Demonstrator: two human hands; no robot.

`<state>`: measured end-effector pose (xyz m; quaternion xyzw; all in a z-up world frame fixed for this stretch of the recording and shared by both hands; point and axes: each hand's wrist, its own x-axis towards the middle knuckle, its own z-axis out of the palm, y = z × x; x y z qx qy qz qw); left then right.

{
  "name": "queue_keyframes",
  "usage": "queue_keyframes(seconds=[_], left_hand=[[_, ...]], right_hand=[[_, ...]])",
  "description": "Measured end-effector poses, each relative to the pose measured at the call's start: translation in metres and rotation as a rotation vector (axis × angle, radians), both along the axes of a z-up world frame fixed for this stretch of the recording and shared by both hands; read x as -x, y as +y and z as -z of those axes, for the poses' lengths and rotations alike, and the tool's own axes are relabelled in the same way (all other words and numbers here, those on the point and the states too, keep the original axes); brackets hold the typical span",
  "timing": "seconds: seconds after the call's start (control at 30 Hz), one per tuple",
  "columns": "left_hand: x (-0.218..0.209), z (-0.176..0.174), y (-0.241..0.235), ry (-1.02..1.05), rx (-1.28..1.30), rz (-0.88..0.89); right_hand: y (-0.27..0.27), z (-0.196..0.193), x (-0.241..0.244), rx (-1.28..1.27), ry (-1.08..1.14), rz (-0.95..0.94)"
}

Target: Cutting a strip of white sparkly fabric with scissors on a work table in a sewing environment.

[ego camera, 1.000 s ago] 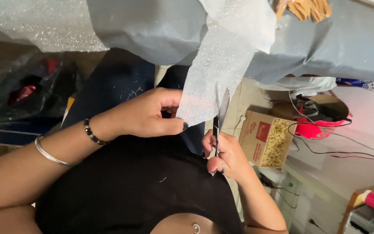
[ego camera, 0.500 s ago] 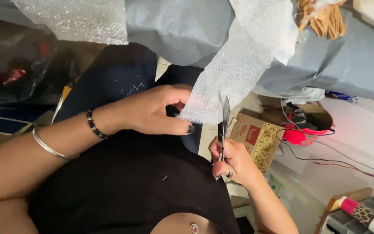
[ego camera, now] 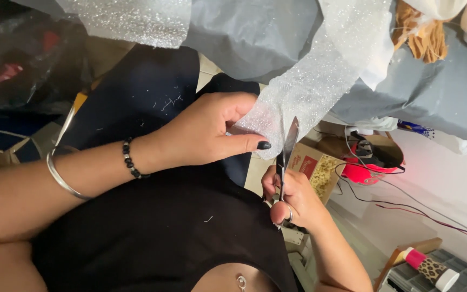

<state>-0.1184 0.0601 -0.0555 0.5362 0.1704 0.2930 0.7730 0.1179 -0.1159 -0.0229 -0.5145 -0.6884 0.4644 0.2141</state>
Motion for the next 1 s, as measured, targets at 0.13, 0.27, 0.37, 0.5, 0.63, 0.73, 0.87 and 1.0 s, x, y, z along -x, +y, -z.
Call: queue_keyframes(seconds=[0.13, 0.27, 0.37, 0.5, 0.63, 0.73, 0.87, 1.0], left_hand=[[0.005, -0.005, 0.002, 0.040, -0.057, -0.039], [0.008, -0.009, 0.007, 0.078, -0.145, -0.070], [0.017, -0.029, 0.009, 0.078, -0.135, -0.067], [0.019, -0.019, 0.010, 0.099, -0.169, -0.126], [0.026, -0.020, 0.010, 0.225, -0.248, -0.079], [0.030, -0.020, 0.010, 0.313, -0.296, -0.050], [0.033, -0.016, 0.010, 0.337, -0.329, -0.067], [0.039, -0.021, 0.014, 0.299, -0.311, -0.049]], right_hand=[[0.001, -0.003, -0.001, 0.028, -0.001, -0.009], [0.005, -0.009, 0.001, 0.029, -0.037, -0.044], [0.008, -0.015, 0.001, 0.028, -0.052, -0.058], [0.012, -0.021, 0.004, 0.050, -0.058, -0.088], [0.021, -0.034, 0.009, 0.112, -0.184, -0.147], [0.034, -0.045, 0.014, 0.171, -0.274, -0.212], [0.048, -0.048, 0.019, 0.194, -0.257, -0.269], [0.058, -0.050, 0.025, 0.172, -0.237, -0.278]])
